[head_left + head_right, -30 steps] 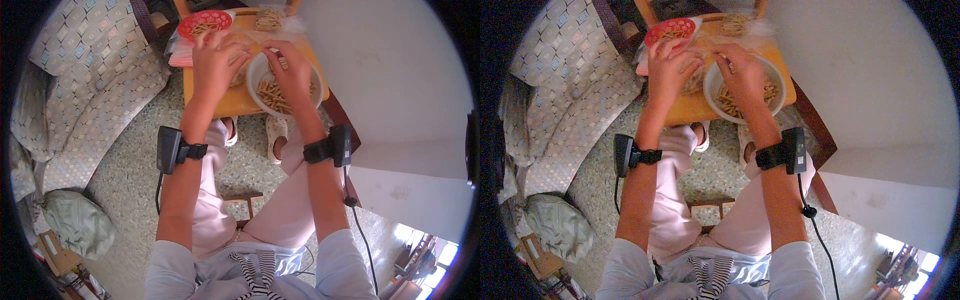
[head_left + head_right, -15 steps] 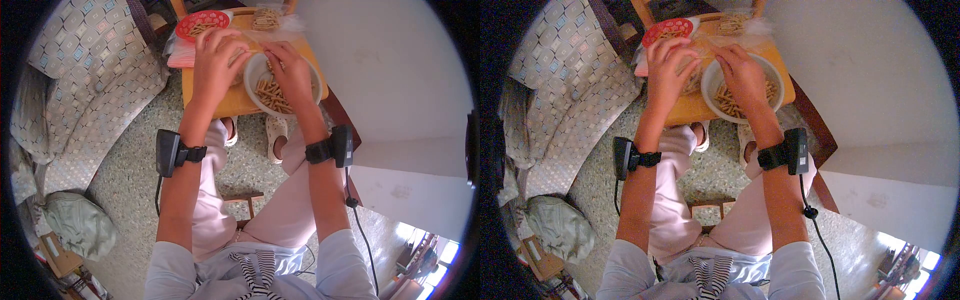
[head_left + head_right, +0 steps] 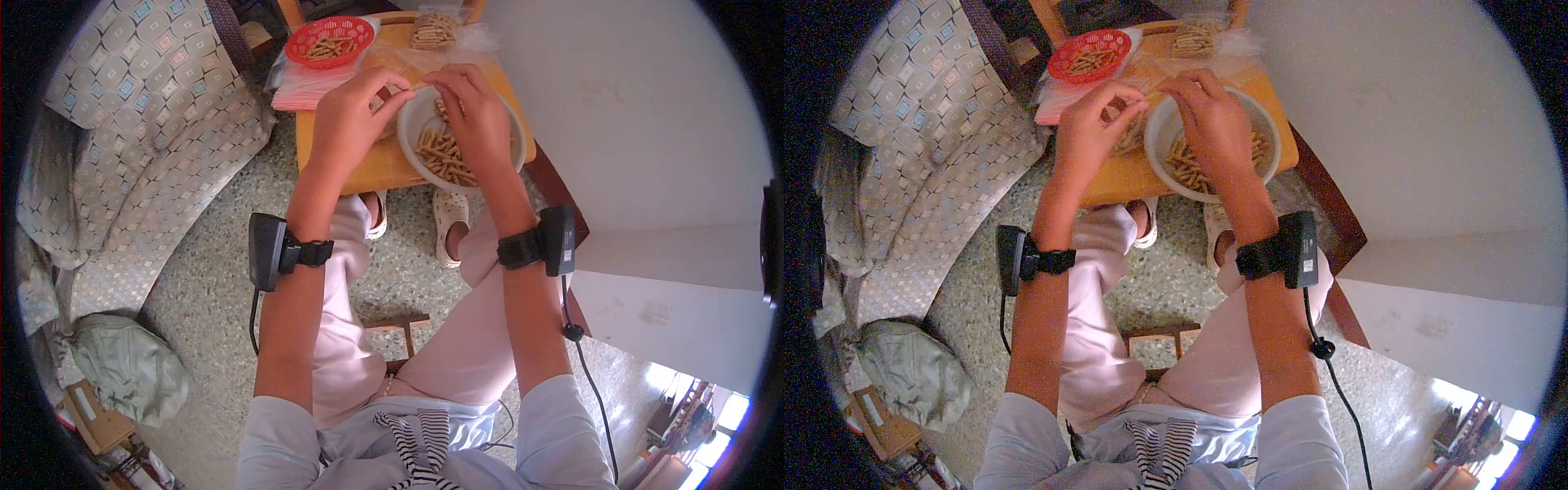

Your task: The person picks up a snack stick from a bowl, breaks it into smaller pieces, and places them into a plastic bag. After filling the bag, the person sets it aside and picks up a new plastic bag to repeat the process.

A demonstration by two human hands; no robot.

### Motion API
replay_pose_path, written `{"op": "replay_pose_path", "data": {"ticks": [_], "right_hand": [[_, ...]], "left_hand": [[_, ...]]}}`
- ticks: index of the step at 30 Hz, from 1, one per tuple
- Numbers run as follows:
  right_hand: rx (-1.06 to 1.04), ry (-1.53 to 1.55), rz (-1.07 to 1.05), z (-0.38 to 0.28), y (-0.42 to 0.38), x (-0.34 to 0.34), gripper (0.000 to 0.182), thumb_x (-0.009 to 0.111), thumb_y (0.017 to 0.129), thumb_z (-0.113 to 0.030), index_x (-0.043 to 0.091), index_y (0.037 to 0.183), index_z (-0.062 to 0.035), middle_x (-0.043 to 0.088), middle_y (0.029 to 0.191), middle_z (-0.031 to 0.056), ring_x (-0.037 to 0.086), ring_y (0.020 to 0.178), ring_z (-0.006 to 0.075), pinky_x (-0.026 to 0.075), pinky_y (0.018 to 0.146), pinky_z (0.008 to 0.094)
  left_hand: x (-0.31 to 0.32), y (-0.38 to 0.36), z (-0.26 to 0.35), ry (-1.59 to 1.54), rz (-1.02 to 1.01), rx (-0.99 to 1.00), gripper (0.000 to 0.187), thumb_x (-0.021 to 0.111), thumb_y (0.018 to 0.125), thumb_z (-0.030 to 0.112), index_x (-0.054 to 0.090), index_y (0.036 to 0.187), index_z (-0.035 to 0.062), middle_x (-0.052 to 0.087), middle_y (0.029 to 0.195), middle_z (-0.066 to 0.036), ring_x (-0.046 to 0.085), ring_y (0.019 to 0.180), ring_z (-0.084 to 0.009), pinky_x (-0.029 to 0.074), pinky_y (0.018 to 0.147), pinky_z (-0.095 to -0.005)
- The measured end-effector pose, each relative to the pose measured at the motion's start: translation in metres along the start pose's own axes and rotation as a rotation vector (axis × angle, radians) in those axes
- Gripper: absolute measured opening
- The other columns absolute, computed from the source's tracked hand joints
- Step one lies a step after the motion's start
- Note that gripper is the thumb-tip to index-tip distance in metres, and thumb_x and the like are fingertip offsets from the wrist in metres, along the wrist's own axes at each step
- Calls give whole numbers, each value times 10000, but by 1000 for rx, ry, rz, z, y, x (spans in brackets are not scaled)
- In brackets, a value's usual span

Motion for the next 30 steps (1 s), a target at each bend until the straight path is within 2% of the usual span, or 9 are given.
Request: {"op": "replay_pose_path", "data": {"ticks": [6,9,11,14,16,19,23,29,30], "right_hand": [[-23,-27,10,-3,0,-1,136,617,891,-159,681,1010,-155,620,1016,75,638,840,337,511,721,435],[66,-21,-50,6,-1,5,149,633,880,-196,675,1013,-144,625,1027,100,639,862,338,511,723,440],[139,-28,-88,14,-3,10,163,640,875,-219,672,1012,-136,633,1034,115,641,884,335,512,729,441],[217,-143,-249,43,-17,26,230,646,852,-227,673,1055,-124,650,1058,143,635,949,334,513,790,449],[143,-317,-522,48,-29,46,342,698,817,-220,652,1154,-187,630,1146,97,612,1030,300,453,908,481],[91,-478,-697,37,-44,51,290,642,817,-216,693,1103,-215,661,1081,142,604,1064,335,442,946,530],[58,-493,-596,36,-47,54,245,642,817,-236,710,1053,-233,661,1080,138,602,1063,332,416,960,559],[72,-477,-621,34,-41,53,181,658,798,-255,730,962,-229,683,980,123,610,1015,342,410,942,546],[114,-482,-655,37,-40,55,184,669,790,-239,715,967,-222,690,941,77,602,1034,313,391,926,551]], "left_hand": [[-1,0,-7,-21,37,-43,148,726,823,204,657,911,107,687,861,-44,661,664,-213,509,594,-319],[-6,1,-9,42,57,-102,154,735,823,147,672,943,75,705,876,-35,650,711,-143,503,620,-273],[-22,2,-13,35,200,-157,167,741,817,155,677,954,82,708,881,-49,658,718,-158,506,626,-279],[-33,0,-24,211,330,-49,176,738,813,144,682,971,93,705,889,-67,670,757,-198,513,660,-305],[-35,0,-24,253,312,-40,167,732,816,154,685,964,93,702,896,-77,669,788,-226,514,687,-323],[-29,1,-25,362,235,-8,153,720,822,185,692,936,86,695,903,-95,660,839,-275,510,748,-352],[-18,1,-28,302,173,-65,182,678,839,252,695,905,84,676,953,-93,597,953,-321,485,815,-411],[-16,2,-26,315,161,-67,188,680,845,259,688,896,78,674,945,-98,596,943,-323,488,801,-409],[-16,1,-26,315,161,-67,188,680,845,259,688,896,78,674,945,-98,596,943,-323,488,801,-409]]}}
Point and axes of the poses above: each hand's wrist, its own y-axis towards the middle knuckle, its own x-axis out of the palm, z = x × y, the point moved 8 cm from there along y, towards the middle knuckle
